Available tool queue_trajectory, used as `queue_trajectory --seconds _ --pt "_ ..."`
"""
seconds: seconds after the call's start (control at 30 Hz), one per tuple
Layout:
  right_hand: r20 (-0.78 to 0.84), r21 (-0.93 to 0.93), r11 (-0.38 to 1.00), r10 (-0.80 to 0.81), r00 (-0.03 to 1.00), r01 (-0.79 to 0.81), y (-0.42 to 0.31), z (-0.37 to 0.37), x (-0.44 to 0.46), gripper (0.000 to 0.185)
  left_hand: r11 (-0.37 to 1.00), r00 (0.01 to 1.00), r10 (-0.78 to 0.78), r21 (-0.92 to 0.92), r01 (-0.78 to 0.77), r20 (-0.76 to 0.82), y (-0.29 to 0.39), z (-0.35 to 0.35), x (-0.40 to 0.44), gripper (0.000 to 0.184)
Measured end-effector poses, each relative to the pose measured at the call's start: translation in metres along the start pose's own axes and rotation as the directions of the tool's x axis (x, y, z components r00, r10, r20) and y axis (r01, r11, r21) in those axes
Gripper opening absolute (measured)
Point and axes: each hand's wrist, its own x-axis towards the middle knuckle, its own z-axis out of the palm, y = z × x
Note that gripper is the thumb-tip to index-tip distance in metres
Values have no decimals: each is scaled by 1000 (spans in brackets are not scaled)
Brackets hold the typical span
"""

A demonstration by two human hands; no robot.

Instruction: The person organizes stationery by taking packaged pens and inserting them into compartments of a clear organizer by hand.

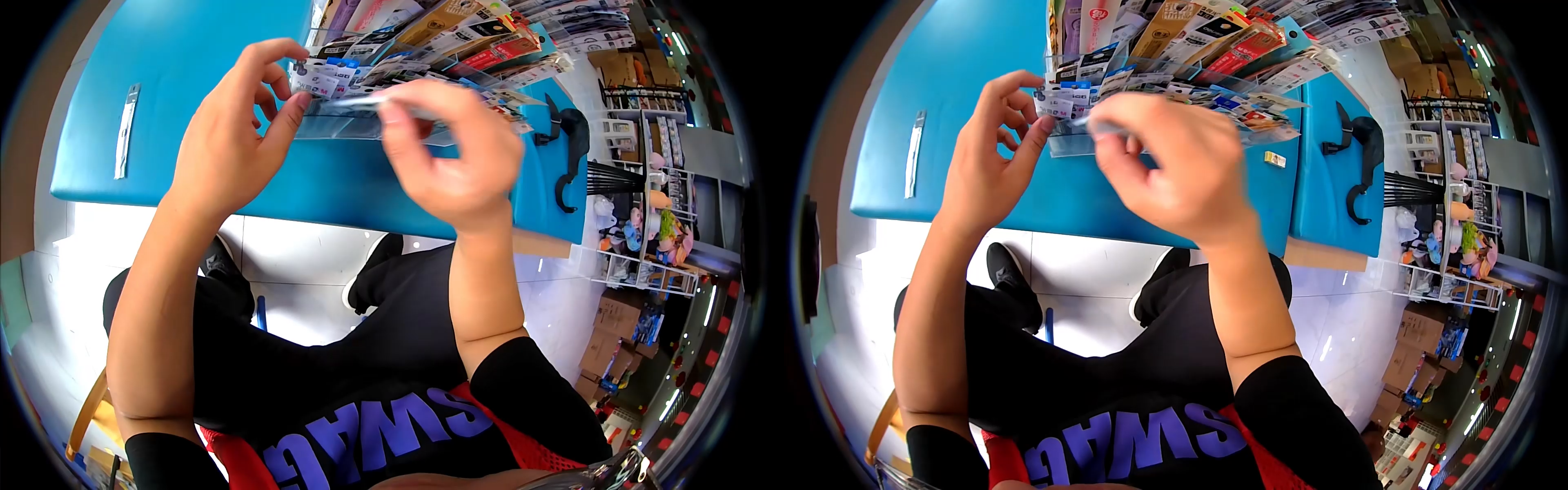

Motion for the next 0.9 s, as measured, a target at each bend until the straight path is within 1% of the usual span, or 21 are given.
queue_trajectory --seconds 0.03,0.07,0.1,0.17,0.2,0.27,0.3,0.37,0.43,0.53,0.67,0.77,0.87,0.9 --pt "-124 54 998 39 992 -32 2 0 -1 18 1000 1000 -3 -3 3 -7 2 -1 -1 27" --pt "-170 133 988 102 980 -80 2 -6 -1 18 1000 1000 -5 -6 5 -15 3 -1 -1 28" --pt "-215 215 969 165 963 -118 2 -12 -1 19 999 998 51 17 -51 -24 1 -2 -2 29" --pt "-250 236 964 181 951 -121 0 -20 4 21 985 986 164 64 -162 -37 -7 -4 -2 33" --pt "-267 246 962 188 945 -122 -1 -24 7 22 980 982 186 81 -182 -38 -9 -4 -3 32" --pt "-242 258 960 175 954 -111 -4 -27 11 19 968 972 230 114 -224 -40 -13 -4 -4 31" --pt "-227 273 955 182 957 -117 -4 -26 11 20 972 976 215 107 -209 -45 -10 -3 -4 28" --pt "-172 200 973 147 974 -112 -3 -22 11 21 980 982 183 92 -178 -53 -3 -2 -7 24" --pt "-119 141 984 126 985 -108 -2 -19 11 22 973 980 195 130 -189 -33 -4 0 -8 21" --pt "-162 190 966 208 965 -177 -6 -6 12 15 967 977 210 155 -204 -22 -7 -2 -9 20" --pt "-175 152 978 168 970 -141 -3 2 14 15 948 964 266 184 -261 -1 -9 -6 -9 19" --pt "-189 94 992 104 976 -87 -2 5 16 15 945 963 267 185 -269 34 -10 -8 -9 20" --pt "-171 52 996 85 982 -77 -2 5 19 15 952 972 236 203 -231 -3 -6 -5 -7 17" --pt "-167 49 996 84 982 -77 -1 6 20 15 953 975 221 210 -216 4 -5 -5 -7 22"
